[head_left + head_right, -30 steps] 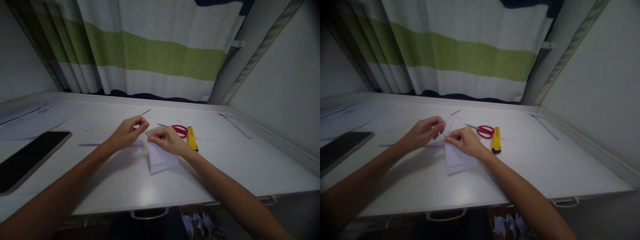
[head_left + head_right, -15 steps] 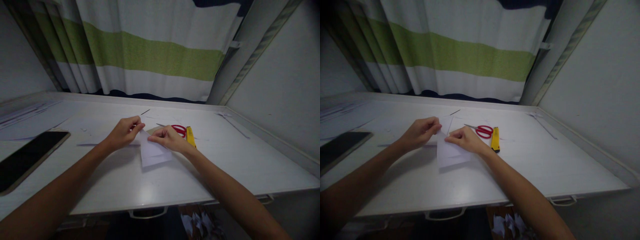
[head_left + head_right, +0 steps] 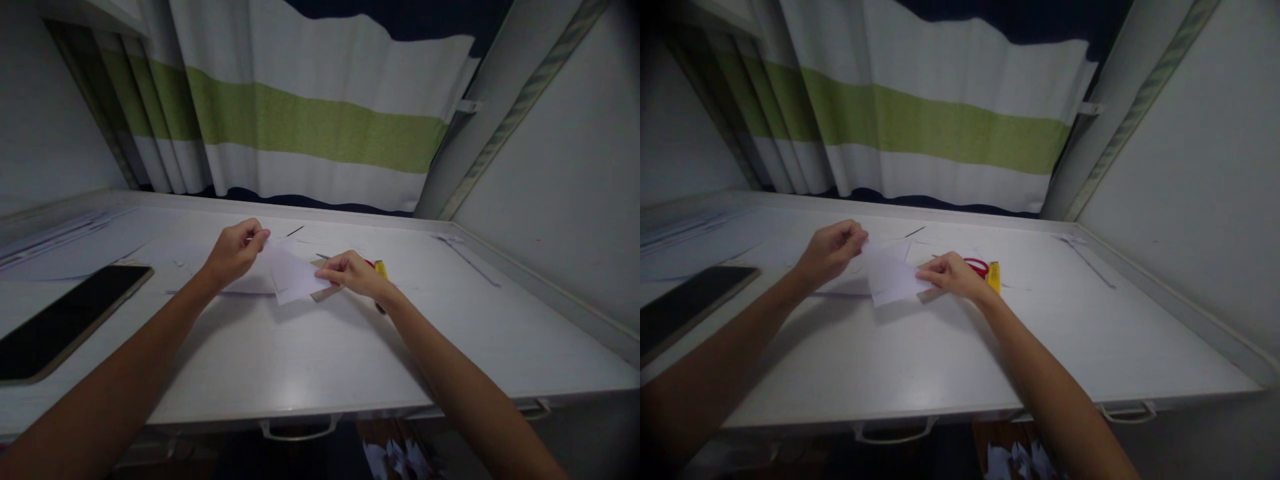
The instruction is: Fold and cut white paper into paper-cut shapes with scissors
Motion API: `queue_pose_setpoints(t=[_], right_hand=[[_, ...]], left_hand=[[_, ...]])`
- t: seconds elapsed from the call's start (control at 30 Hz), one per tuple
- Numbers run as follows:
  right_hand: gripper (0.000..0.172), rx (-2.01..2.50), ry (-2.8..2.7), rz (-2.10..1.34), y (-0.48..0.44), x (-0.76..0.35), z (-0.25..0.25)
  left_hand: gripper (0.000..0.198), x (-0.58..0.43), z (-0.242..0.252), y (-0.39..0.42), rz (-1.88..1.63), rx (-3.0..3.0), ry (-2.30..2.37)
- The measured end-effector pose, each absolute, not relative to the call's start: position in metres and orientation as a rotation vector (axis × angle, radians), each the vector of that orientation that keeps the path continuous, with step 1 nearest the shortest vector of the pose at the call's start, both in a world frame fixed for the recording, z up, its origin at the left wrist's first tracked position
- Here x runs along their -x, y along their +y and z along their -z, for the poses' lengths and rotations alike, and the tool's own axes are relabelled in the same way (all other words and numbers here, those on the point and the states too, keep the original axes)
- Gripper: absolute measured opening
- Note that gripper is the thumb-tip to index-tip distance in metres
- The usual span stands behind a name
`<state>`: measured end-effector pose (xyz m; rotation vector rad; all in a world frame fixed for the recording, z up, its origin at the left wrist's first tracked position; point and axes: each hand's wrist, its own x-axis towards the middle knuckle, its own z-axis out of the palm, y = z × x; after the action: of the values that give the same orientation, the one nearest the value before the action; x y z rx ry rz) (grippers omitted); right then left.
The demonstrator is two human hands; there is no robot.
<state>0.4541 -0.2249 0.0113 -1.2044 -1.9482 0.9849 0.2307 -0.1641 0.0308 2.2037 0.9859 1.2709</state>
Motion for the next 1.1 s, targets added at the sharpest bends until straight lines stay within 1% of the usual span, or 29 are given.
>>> queue_pose_setpoints(t=[0.1, 0.17, 0.27, 0.37, 0.47, 0.63, 0.73, 0.83, 0.9, 1.0, 1.1], right_hand=[[0.027, 1.304, -1.982, -0.941, -0.22, -0.472, -0.014], [0.03, 1.365, -1.927, -0.851, -0.219, -0.48, -0.019], [0.036, 1.303, -1.779, -0.643, -0.22, -0.478, -0.027], [0.041, 1.167, -1.775, -0.648, -0.223, -0.463, -0.027], [0.037, 1.2, -1.86, -0.689, -0.222, -0.452, -0.019], [0.03, 1.302, -1.995, -0.506, -0.221, -0.45, -0.009], [0.025, 1.283, -2.155, -0.362, -0.227, -0.444, -0.008], [0.024, 1.223, -2.258, -0.332, -0.231, -0.439, -0.01], [0.028, 1.242, -2.247, -0.325, -0.23, -0.443, -0.013], [0.036, 1.489, -2.125, -0.171, -0.221, -0.464, -0.017], [0.027, 1.967, -2.031, 0.014, -0.211, -0.491, -0.012]], left_hand=[[0.018, -0.219, -0.033, -0.151, -1.468, -1.978, 1.051], [0.018, -0.214, -0.033, -0.146, -1.523, -1.932, 1.064], [0.018, -0.219, -0.032, -0.149, -1.429, -2.006, 1.051], [0.019, -0.23, -0.027, -0.159, -1.351, -2.062, 1.045], [0.02, -0.237, -0.024, -0.164, -1.311, -2.104, 1.045], [0.021, -0.238, -0.024, -0.165, -1.204, -2.456, 1.144], [0.017, -0.241, -0.023, -0.17, -1.019, -2.686, 0.979], [0.028, -0.247, -0.017, -0.18, -0.637, -2.723, 0.681], [0.032, -0.25, -0.013, -0.184, -0.532, -2.674, 0.603], [0.033, -0.25, -0.011, -0.185, -0.65, -2.491, 0.676], [0.022, -0.249, -0.014, -0.182, -0.845, -2.247, 0.81]])
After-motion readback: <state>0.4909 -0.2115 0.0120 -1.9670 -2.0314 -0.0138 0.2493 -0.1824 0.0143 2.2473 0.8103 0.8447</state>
